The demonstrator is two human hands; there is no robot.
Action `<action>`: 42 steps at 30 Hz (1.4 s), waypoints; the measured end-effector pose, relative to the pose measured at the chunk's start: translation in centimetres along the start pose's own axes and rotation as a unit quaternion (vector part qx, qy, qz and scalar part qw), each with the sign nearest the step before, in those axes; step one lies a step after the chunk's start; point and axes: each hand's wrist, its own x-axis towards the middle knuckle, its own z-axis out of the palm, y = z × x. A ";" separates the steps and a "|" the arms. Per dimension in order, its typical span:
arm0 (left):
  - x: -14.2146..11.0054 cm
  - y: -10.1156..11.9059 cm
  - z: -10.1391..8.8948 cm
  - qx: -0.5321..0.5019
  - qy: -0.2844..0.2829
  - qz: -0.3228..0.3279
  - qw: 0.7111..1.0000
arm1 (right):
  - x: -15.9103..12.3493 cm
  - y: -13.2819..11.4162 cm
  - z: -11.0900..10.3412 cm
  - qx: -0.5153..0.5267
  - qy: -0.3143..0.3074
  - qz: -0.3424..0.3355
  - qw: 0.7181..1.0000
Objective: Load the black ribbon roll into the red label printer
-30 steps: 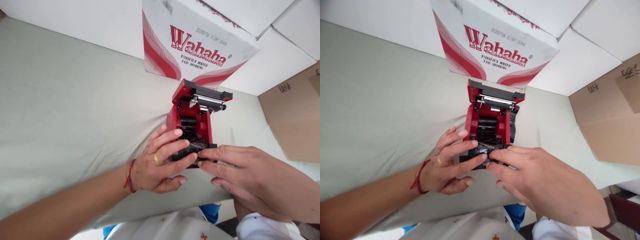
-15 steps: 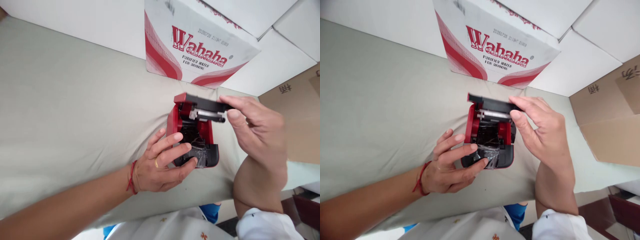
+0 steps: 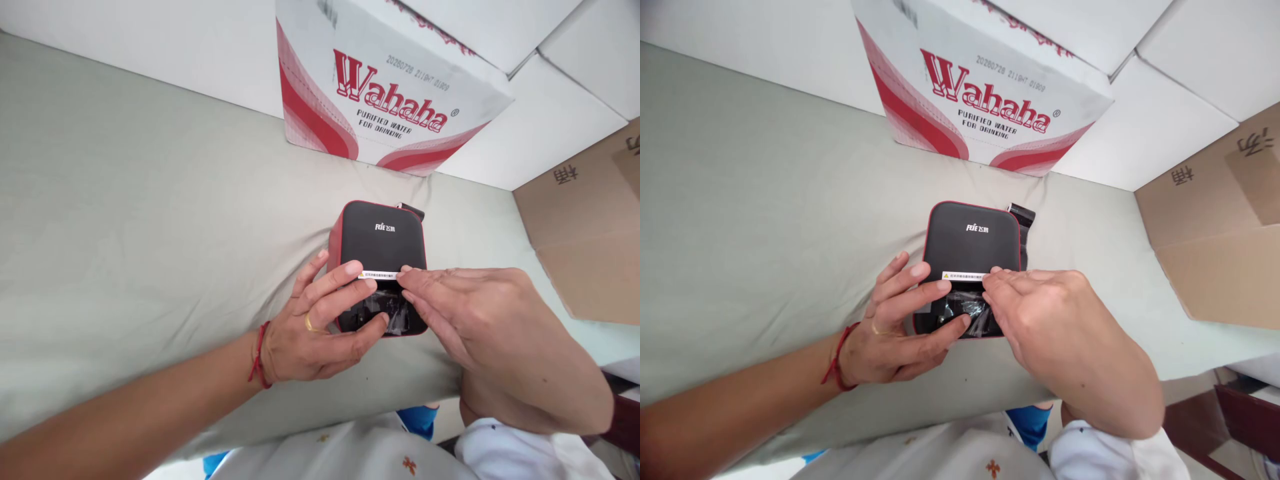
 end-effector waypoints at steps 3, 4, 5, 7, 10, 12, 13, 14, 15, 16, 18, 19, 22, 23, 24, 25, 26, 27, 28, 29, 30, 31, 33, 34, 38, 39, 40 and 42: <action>-0.5 -0.4 -0.2 0.001 -0.012 0.005 1.000 | 0.0 0.7 0.2 0.032 -0.001 0.011 0.999; -0.6 -0.7 -0.3 -0.013 -0.017 -0.004 1.000 | -0.1 1.1 0.3 0.041 -0.002 0.015 0.999; -0.7 -1.0 -0.5 -0.035 -0.020 -0.022 0.999 | -0.2 1.5 0.4 0.054 -0.001 0.018 0.998; -0.9 -1.8 -0.7 -0.094 -0.012 -0.086 0.992 | -0.5 2.2 0.6 0.084 0.001 0.030 0.996; -1.2 -3.6 -0.6 -0.178 0.022 -0.245 0.953 | -0.8 2.4 0.4 0.114 -0.002 0.043 0.992; -1.5 -4.7 -0.3 -0.241 0.034 -0.342 0.908 | -0.9 1.8 -0.1 0.120 -0.021 0.039 0.992; -1.5 -5.1 -0.2 -0.273 0.034 -0.369 0.888 | -1.1 1.4 -0.3 0.128 -0.035 0.021 0.991; -1.5 -5.3 -0.1 -0.305 0.026 -0.380 0.873 | -1.3 1.0 -0.6 0.137 -0.046 -0.004 0.990; -1.4 -5.4 -0.1 -0.337 0.011 -0.380 0.862 | -1.7 0.6 -0.8 0.145 -0.058 -0.035 0.987; -1.3 -5.4 -0.2 -0.365 -0.009 -0.373 0.853 | -2.1 0.3 -0.9 0.148 -0.071 -0.065 0.984; -0.9 -5.1 -0.5 -0.407 -0.052 -0.357 0.839 | -3.2 -0.2 -1.0 0.130 -0.092 -0.109 0.981; -0.7 -4.9 -0.7 -0.418 -0.068 -0.353 0.834 | -3.7 -0.4 -0.9 0.115 -0.101 -0.116 0.981; -0.4 -4.7 -0.9 -0.430 -0.086 -0.359 0.824 | -4.5 -0.6 -0.9 0.093 -0.109 -0.117 0.983; -0.4 -4.7 -0.9 -0.432 -0.085 -0.361 0.822 | -4.5 -0.6 -0.9 0.095 -0.104 -0.113 0.984; -0.4 -4.8 -0.8 -0.432 -0.084 -0.361 0.822 | -4.5 -0.5 -1.0 0.100 -0.101 -0.108 0.984; -0.5 -4.9 -0.7 -0.431 -0.081 -0.361 0.823 | -4.3 -0.5 -1.0 0.105 -0.098 -0.103 0.984; -0.6 -5.0 -0.7 -0.429 -0.079 -0.361 0.824 | -4.2 -0.5 -1.1 0.111 -0.098 -0.096 0.984; -0.7 -5.1 -0.6 -0.427 -0.078 -0.362 0.825 | -4.1 -0.5 -1.1 0.119 -0.101 -0.091 0.984; -0.8 -5.1 -0.6 -0.426 -0.078 -0.365 0.824 | -4.1 -0.4 -1.1 0.126 -0.106 -0.088 0.982; -0.8 -5.1 -0.6 -0.426 -0.079 -0.369 0.822 | -4.1 -0.4 -1.0 0.131 -0.111 -0.086 0.981; -0.9 -5.1 -0.7 -0.424 -0.080 -0.370 0.823 | -4.1 -0.4 -0.9 0.131 -0.114 -0.087 0.981; -1.0 -5.0 -0.8 -0.419 -0.081 -0.370 0.826 | -4.2 -0.4 -0.9 0.129 -0.116 -0.088 0.981; -1.1 -5.0 -0.9 -0.398 -0.083 -0.360 0.840 | -4.3 -0.3 -0.7 0.123 -0.118 -0.089 0.981; -1.2 -5.1 -0.9 -0.386 -0.084 -0.354 0.848 | -4.3 -0.3 -0.7 0.123 -0.120 -0.085 0.981; -1.2 -5.4 -0.9 -0.373 -0.098 -0.331 0.861 | -3.9 -0.1 -1.0 0.145 -0.122 -0.079 0.979; -1.1 -5.5 -0.9 -0.375 -0.102 -0.326 0.862 | -3.7 -0.1 -1.1 0.150 -0.118 -0.080 0.978; -1.0 -5.5 -0.9 -0.378 -0.106 -0.320 0.863 | -3.4 -0.1 -1.2 0.153 -0.112 -0.079 0.979; -0.9 -5.6 -0.8 -0.379 -0.109 -0.314 0.863 | -2.7 -0.1 -1.3 0.151 -0.094 -0.073 0.981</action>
